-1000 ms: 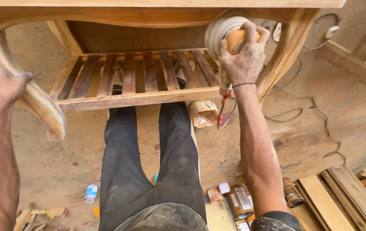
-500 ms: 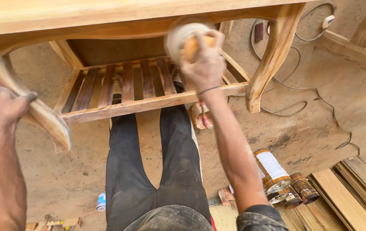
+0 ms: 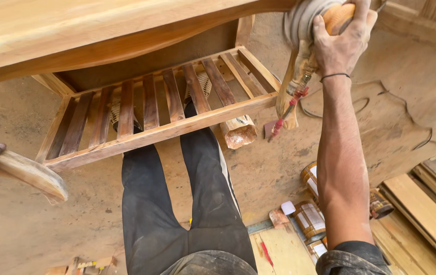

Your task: The person uses a handheld orbital sander to smooth the surfaces of a wooden chair. They hold the chair with one hand while operating the sander with the other, moving across the seat, legs, and frame.

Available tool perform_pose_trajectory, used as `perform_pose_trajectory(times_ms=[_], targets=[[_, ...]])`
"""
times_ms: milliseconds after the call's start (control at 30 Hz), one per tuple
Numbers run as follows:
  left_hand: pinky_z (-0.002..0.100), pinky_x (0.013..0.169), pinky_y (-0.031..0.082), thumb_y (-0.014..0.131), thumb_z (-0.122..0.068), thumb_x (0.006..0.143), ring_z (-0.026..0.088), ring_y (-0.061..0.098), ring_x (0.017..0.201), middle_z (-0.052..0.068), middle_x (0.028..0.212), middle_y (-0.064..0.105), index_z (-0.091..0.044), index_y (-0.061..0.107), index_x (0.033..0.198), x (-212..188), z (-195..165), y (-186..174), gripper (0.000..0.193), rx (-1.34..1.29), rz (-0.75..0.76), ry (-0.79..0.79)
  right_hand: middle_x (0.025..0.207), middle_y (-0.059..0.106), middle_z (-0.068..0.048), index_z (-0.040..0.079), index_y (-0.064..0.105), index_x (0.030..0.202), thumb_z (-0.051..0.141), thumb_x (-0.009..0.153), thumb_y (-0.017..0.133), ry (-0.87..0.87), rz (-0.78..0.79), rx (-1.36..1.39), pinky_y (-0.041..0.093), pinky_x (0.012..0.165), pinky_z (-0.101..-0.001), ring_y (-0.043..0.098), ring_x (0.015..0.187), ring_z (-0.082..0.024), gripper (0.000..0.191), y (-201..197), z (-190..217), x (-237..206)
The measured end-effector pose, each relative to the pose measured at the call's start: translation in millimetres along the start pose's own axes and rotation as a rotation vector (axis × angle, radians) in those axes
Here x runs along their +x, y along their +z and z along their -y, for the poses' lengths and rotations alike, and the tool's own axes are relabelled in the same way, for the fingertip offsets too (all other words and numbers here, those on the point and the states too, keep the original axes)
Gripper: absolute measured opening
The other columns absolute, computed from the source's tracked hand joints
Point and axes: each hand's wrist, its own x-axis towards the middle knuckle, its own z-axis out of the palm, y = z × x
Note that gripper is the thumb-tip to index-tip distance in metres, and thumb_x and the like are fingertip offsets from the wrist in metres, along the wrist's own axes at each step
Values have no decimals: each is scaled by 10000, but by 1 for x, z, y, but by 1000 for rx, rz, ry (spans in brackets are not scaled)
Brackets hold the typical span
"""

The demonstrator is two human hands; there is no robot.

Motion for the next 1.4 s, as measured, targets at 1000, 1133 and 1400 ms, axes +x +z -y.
perform_pose_trajectory(times_ms=[1000, 1133, 1400], targets=[[515, 1173, 454, 797, -242, 797, 468, 516, 1404, 321, 1561, 415, 77, 136, 1602, 12, 9, 52, 1089, 134, -691, 307, 1205, 499, -129, 180, 520, 1293, 159, 864, 890, -136, 169, 60, 598, 936, -481, 673, 1095, -328, 567, 119, 348, -134], [520, 1110, 474, 849, -230, 725, 490, 527, 1341, 350, 1515, 413, 95, 146, 1558, 9, 5, 48, 1137, 211, -814, 405, 1238, 503, -121, 173, 502, 1283, 180, 902, 893, -114, 204, 52, 600, 941, -490, 676, 1129, -327, 546, 125, 364, -139], [469, 1083, 524, 811, -193, 719, 423, 609, 1281, 320, 1485, 466, 85, 164, 1551, 11, 7, 46, 1090, 150, -763, 337, 1257, 444, -162, 224, 494, 1326, 209, 894, 896, -176, 215, 81, 694, 797, -390, 745, 933, -337, 590, 134, 408, -164]])
